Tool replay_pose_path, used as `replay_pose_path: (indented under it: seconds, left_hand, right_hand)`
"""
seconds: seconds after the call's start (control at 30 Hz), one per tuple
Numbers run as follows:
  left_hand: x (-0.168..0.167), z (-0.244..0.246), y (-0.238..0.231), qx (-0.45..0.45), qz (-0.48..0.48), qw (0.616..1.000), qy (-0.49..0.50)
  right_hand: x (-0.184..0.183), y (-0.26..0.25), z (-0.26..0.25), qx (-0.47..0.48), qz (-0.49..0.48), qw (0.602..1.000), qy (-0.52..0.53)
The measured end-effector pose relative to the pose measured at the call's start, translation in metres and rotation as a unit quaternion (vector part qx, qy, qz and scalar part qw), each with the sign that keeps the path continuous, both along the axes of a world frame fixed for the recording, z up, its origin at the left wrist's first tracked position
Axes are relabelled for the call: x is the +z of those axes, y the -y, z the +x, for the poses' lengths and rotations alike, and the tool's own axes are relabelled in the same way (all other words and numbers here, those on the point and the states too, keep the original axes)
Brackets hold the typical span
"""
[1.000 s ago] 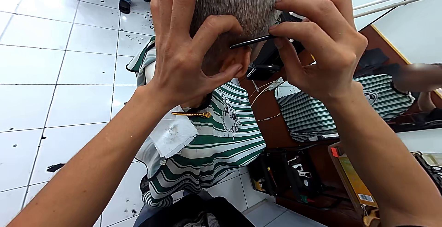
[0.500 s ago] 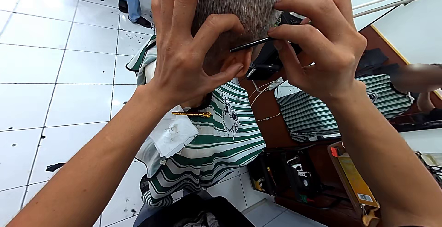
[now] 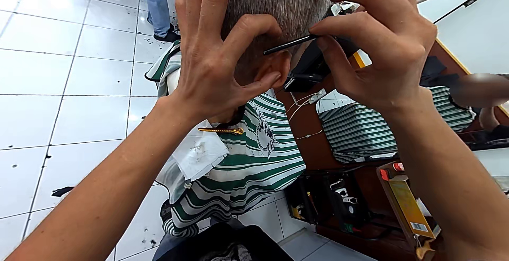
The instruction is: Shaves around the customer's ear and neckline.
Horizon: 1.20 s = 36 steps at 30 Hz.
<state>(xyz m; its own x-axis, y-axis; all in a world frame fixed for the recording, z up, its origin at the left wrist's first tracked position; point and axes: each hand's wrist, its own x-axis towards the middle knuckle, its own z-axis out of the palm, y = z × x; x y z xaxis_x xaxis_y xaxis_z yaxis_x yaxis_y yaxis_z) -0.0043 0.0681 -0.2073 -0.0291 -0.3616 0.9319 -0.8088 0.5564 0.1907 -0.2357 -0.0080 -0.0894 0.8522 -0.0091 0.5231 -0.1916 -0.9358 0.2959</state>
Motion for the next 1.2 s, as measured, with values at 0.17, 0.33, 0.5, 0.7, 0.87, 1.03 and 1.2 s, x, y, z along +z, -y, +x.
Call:
replay_pose_path:
  seconds: [0.17,0.33,0.5,0.7,0.87,1.03,1.2]
  left_hand:
    - [0.0002,0.0003,0.0001,-0.003,0.000,1.000,-0.001]
    - [0.0003,0.0002,0.0000,0.001,0.000,1.000,0.001]
    - [-0.0001,0.0001,0.0011,0.001,-0.003,1.000,0.002]
    - [-0.0001,-0.0002,0.0013,0.002,-0.005,1.000,0.003]
    - [-0.0006,-0.0009,0.0018,0.003,-0.004,1.000,0.003]
    - [-0.0004,-0.0011,0.0015,0.003,-0.003,1.000,0.003]
    - [0.0003,-0.0015,0.0009,0.005,-0.003,1.000,0.003]
  right_hand:
    - [0.0003,0.0003,0.0006,0.003,-0.002,1.000,-0.001]
    - [-0.0004,0.0013,0.0006,0.000,-0.019,1.000,-0.003]
    - [-0.0006,0.0017,0.0001,0.000,-0.034,0.999,-0.008]
    - [0.0001,0.0015,-0.0013,-0.002,-0.039,0.999,-0.017]
    - [0.0003,0.0006,0.0001,-0.003,-0.037,0.999,-0.007]
    - [0.0002,0.0021,-0.0007,0.003,-0.043,0.999,-0.013]
    - [0.0010,0.0020,-0.0016,0.002,-0.047,0.999,-0.020]
